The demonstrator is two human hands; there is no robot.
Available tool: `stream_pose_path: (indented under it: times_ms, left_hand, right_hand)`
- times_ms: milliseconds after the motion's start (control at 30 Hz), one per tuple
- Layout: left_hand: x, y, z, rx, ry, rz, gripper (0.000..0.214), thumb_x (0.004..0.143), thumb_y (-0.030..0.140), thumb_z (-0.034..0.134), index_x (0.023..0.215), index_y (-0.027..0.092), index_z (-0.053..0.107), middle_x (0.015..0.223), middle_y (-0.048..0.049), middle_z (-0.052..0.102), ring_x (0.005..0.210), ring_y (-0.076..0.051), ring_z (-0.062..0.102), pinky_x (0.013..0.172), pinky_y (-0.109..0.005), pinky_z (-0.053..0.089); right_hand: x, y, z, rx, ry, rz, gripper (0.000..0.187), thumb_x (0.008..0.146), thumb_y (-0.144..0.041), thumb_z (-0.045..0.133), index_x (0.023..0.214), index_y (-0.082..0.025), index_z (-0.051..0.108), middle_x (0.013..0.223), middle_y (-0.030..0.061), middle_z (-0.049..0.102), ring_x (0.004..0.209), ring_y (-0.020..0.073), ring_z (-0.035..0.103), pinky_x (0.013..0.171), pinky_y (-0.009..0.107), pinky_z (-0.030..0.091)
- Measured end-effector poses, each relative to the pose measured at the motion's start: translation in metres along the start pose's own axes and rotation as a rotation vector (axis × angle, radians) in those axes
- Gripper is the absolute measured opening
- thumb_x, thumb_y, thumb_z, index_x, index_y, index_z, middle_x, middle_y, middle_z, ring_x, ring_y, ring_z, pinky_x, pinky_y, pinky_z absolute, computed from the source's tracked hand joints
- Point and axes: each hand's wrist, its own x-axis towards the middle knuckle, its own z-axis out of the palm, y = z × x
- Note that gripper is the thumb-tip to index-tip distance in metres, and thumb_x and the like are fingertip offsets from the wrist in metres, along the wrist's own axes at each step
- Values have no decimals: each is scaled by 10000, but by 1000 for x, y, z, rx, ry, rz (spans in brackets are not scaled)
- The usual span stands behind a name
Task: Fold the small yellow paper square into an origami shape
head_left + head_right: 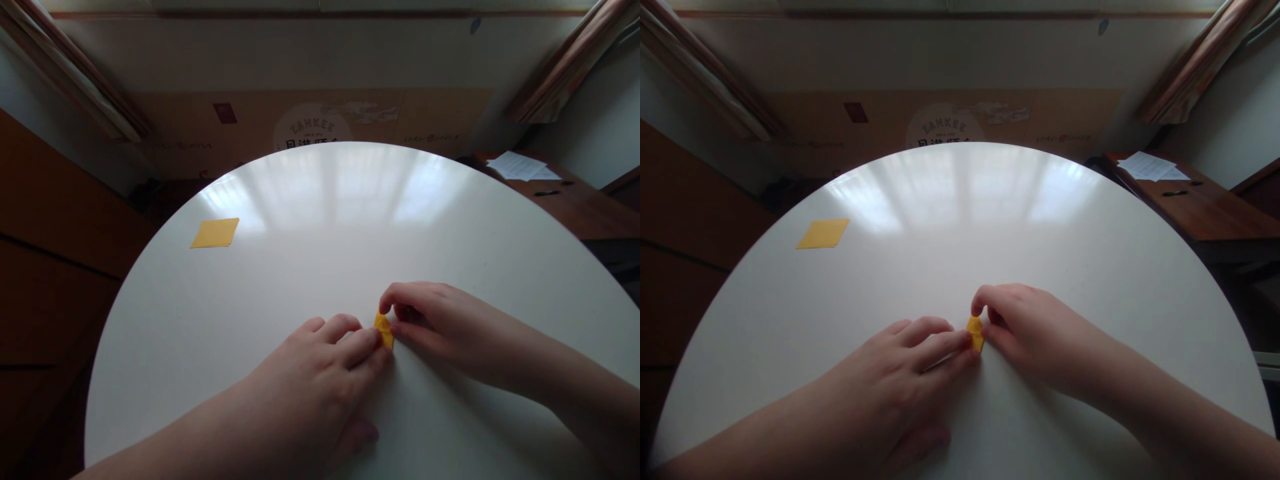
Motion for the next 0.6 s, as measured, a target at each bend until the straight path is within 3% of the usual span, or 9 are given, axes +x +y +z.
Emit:
stream_pose_path:
  times_ms: [300,600]
  left_hand:
    - [1,1,-2,-4,-6,-7,619,871,397,647,1434,235,447,1401,-14,563,1243,-276,471,1104,-456,378]
    - [0,-1,-1,1,9,21,588,867,381,652,1411,242,479,1405,-28,563,1247,-294,477,1076,-459,403]
  right_hand:
    - [-2,-2,2,-52,1,-26,189,875,-235,642,1054,-283,604,862,-25,659,813,170,601,695,255,427]
    - [1,0,3,-11,3,6,206,911,-222,584,1099,-305,580,870,-28,655,817,171,597,689,246,427]
